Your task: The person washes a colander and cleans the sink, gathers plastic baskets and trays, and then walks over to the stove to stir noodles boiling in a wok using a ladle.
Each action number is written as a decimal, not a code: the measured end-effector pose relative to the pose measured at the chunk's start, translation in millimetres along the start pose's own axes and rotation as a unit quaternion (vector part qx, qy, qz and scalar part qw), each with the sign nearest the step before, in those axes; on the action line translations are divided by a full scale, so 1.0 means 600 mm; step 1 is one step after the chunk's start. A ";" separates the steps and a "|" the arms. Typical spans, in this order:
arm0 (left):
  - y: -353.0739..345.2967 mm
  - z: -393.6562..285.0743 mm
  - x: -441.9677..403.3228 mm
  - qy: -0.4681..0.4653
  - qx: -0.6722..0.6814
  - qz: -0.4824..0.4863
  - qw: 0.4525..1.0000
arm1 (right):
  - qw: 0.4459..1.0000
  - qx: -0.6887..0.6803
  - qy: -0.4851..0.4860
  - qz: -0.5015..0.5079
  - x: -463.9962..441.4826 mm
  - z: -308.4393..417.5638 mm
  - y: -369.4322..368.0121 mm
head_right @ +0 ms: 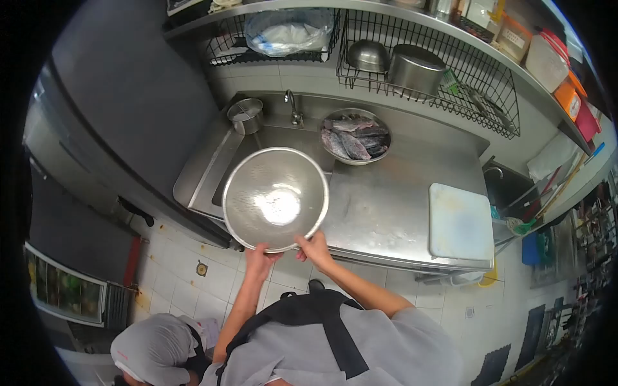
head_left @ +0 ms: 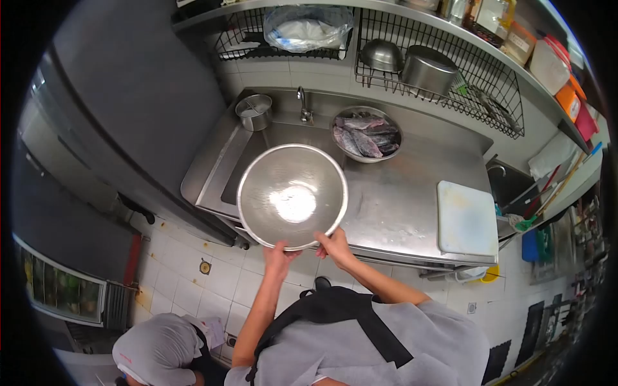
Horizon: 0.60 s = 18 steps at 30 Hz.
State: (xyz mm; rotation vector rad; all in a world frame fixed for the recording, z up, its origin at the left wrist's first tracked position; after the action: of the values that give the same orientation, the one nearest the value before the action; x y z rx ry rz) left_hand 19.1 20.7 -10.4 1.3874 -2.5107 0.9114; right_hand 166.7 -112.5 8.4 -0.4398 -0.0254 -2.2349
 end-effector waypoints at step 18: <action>0.067 -0.087 -0.539 0.243 -0.061 0.111 0.962 | 0.779 0.557 0.215 -0.191 -0.730 0.255 0.117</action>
State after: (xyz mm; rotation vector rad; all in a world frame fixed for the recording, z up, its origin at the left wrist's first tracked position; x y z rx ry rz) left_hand 161.9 300.8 -111.3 0.7381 -2.3129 0.9733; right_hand 523.5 192.4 2.3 0.7883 -1.2156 -2.1885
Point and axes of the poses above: each hand's wrist, its own x-axis away from the middle knuckle, its own y-axis out of the back of the hand, z = x × y, the point moved 3 cm from there along -x, towards the middle knuckle, and after that the axes turned 5 degrees about -z, right-handed, at the moved point
